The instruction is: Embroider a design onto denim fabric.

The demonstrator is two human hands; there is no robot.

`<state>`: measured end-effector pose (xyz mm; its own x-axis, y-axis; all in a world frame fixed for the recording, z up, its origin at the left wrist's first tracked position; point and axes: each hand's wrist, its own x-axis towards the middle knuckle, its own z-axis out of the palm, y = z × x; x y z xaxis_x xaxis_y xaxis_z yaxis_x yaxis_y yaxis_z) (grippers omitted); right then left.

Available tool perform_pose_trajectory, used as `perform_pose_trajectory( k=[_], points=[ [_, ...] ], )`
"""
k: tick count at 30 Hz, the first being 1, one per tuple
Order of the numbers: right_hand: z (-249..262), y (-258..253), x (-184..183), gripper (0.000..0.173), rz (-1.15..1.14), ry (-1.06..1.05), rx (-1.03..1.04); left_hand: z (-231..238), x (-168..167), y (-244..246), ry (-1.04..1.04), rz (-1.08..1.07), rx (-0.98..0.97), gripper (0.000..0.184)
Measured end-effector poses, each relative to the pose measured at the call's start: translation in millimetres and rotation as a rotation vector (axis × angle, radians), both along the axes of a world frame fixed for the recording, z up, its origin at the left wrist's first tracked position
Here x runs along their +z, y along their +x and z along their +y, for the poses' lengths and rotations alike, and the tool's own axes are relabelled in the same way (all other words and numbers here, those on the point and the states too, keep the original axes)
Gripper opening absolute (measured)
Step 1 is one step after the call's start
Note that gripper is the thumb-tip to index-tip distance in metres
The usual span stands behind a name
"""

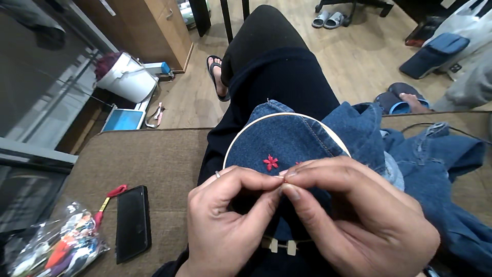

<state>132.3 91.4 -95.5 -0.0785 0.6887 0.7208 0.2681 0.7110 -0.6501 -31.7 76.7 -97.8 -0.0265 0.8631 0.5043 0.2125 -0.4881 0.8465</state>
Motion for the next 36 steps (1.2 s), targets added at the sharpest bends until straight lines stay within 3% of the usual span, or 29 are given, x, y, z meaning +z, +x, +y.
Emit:
perform_pose_trajectory(
  k=[12, 25, 32, 36],
  points=[
    [1.9, 1.9, -1.4, 0.008, 0.050, -0.048, 0.029, 1.1, -1.5, 0.3, 0.029, 0.031, 0.022, 0.004],
    [3.6, 1.6, -4.0, 0.032, 0.076, -0.106, 0.045, 1.5, -2.8, 0.4, 0.036, 0.027, 0.019, 0.005],
    [4.5, 2.5, -3.1, 0.008, 0.051, -0.137, 0.051, 2.0, -2.7, 0.7, 0.028, 0.029, 0.015, 0.005],
    [5.3, 3.4, -3.4, 0.004, 0.068, -0.147, 0.075, 3.1, 0.2, -4.3, 0.004, 0.070, -0.012, 0.005]
  ],
)
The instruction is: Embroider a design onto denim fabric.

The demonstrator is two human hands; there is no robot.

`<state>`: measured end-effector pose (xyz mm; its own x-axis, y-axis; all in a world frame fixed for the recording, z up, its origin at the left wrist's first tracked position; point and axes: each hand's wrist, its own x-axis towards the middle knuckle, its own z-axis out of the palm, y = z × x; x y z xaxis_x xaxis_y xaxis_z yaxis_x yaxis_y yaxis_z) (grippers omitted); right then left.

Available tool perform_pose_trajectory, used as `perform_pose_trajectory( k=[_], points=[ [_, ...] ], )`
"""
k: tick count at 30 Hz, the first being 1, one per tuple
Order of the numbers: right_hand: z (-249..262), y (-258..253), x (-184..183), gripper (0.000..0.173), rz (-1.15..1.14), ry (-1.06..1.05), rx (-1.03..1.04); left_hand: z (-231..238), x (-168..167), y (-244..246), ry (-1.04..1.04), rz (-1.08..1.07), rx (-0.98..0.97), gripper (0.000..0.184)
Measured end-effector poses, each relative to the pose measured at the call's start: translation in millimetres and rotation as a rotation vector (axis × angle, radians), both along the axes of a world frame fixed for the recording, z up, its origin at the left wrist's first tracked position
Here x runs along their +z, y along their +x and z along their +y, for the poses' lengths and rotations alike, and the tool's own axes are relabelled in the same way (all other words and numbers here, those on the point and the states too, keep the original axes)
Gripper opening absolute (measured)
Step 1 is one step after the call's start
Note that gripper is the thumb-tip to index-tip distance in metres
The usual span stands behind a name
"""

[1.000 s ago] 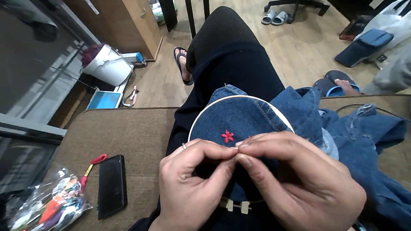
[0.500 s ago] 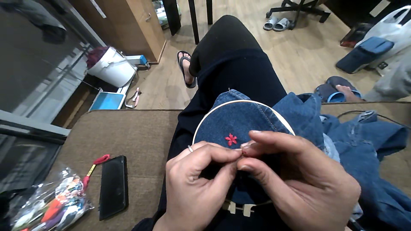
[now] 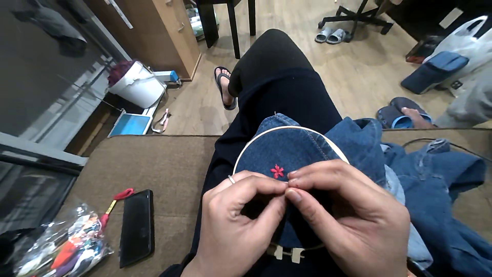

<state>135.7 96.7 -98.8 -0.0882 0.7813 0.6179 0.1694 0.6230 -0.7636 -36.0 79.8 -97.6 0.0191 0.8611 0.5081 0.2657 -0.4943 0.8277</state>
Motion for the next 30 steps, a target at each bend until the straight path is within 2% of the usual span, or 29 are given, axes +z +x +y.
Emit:
perform_pose_trajectory(
  k=[5, 14, 23, 30],
  points=[
    [0.6, 2.1, 0.1, 0.004, 0.008, -0.029, 0.024, 7.0, 13.7, -15.1, 0.076, 0.103, -0.023, 0.018],
    [1.1, 5.1, -0.7, 0.006, -0.023, -0.043, 0.048, 25.9, 27.6, -26.7, 0.337, 0.389, -0.191, 0.012],
    [1.1, 5.8, -1.2, 0.007, -0.031, -0.063, 0.068, 28.7, 22.9, -30.0, 0.577, 0.562, -0.160, 0.005],
    [2.3, 6.6, -0.5, 0.006, -0.057, -0.050, 0.048, 25.0, 10.2, -17.9, 0.566, 0.506, -0.015, 0.009]
  ],
)
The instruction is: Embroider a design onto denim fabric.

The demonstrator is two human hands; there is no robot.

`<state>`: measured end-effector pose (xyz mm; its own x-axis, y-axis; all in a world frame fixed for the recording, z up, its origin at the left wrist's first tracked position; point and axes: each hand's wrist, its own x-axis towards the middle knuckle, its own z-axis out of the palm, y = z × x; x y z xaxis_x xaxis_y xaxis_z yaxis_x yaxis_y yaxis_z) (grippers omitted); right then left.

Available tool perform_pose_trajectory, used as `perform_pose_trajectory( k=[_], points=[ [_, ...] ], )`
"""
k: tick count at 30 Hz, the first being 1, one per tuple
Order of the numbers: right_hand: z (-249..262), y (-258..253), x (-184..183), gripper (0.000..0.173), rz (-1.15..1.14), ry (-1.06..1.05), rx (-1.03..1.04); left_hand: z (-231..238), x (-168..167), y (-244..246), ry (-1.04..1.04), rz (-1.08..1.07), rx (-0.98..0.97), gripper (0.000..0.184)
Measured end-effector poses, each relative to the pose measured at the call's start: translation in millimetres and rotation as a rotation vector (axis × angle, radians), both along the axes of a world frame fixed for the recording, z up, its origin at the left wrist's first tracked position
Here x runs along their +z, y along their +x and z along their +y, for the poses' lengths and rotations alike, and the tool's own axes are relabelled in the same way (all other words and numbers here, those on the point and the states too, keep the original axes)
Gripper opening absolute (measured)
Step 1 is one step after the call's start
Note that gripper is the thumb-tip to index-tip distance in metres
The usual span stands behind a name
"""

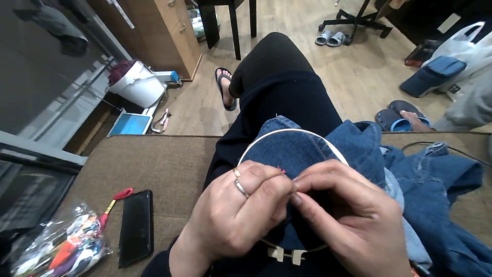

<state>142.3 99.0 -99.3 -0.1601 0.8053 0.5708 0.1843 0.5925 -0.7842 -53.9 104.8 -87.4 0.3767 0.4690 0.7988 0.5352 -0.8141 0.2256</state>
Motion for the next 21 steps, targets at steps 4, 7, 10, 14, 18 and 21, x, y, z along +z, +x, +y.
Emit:
perform_pose_trajectory(
  k=[4, 7, 10, 14, 18, 21],
  points=[
    [0.9, -0.1, -1.6, 0.004, -0.027, 0.018, -0.038, -2.8, -5.9, 8.7, -0.033, -0.072, 0.054, 0.010],
    [1.3, 0.1, -1.6, 0.005, -0.056, 0.015, -0.059, -4.0, -7.9, 11.6, -0.060, -0.094, 0.081, 0.013],
    [1.4, -0.3, -1.4, 0.006, -0.065, 0.003, -0.064, -5.4, -8.3, 13.3, -0.083, -0.108, 0.102, 0.014],
    [2.7, -1.6, -0.7, 0.008, -0.077, 0.019, -0.090, -8.1, -9.9, 18.2, -0.093, -0.132, 0.121, 0.014],
    [3.3, -1.2, 0.5, 0.011, -0.063, 0.026, -0.045, -8.8, -10.8, 20.2, -0.091, -0.139, 0.132, 0.014],
    [3.0, 0.2, 3.3, 0.011, 0.043, -0.075, 0.041, -9.1, -10.9, 20.8, -0.091, -0.141, 0.134, 0.014]
  ],
)
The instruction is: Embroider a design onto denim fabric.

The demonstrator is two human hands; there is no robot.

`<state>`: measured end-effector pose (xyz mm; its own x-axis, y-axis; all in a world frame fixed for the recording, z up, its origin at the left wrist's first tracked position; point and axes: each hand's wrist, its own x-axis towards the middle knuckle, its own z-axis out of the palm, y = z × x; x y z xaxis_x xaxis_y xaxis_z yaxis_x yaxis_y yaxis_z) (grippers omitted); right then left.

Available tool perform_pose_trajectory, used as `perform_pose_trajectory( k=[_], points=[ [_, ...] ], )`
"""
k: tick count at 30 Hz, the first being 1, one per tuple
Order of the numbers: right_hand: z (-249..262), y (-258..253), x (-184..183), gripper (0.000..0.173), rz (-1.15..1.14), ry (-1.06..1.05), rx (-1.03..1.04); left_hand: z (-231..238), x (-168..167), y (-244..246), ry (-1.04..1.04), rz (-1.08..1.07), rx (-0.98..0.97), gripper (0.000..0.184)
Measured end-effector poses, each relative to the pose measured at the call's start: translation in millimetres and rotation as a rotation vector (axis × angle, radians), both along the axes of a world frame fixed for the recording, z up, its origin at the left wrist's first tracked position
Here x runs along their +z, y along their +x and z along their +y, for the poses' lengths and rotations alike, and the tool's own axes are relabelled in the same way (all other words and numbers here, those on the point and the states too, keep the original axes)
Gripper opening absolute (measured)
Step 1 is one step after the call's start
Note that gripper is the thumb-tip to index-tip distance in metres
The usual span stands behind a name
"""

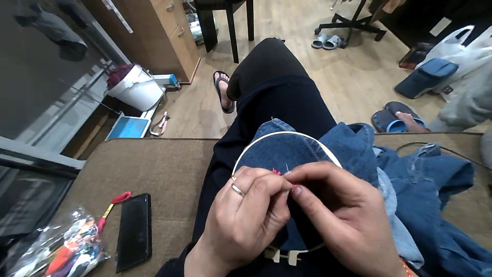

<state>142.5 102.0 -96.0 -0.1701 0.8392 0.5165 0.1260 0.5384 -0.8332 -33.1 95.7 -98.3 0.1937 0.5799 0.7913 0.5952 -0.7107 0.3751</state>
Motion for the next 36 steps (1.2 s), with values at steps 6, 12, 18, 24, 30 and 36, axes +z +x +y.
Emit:
perform_pose_trajectory(
  k=[6, 12, 18, 24, 30, 36],
  points=[
    [1.3, 3.9, 5.9, 0.011, 0.237, -0.159, 0.122, 1.0, -2.1, 2.1, -0.008, 0.007, -0.014, 0.013],
    [2.4, 10.7, 6.4, 0.027, 0.320, -0.178, 0.161, 1.5, -1.8, 0.7, -0.047, 0.029, 0.024, 0.017],
    [2.9, 22.1, 8.1, 0.017, 0.285, -0.192, 0.164, 1.5, -4.2, 0.4, -0.079, 0.094, 0.026, 0.015],
    [-2.0, 31.3, 4.6, 0.013, -0.010, -0.019, 0.012, 6.2, -1.4, -8.5, -0.219, -0.014, 0.165, 0.032],
    [-13.3, 27.3, -7.6, 0.016, -0.364, 0.213, -0.266, 29.6, 15.9, -24.1, -0.988, -0.448, -0.192, 0.064],
    [-16.9, 23.1, -5.9, 0.017, -0.483, 0.237, -0.317, 40.9, 26.0, -28.1, -1.242, -0.599, -0.461, 0.047]
  ],
)
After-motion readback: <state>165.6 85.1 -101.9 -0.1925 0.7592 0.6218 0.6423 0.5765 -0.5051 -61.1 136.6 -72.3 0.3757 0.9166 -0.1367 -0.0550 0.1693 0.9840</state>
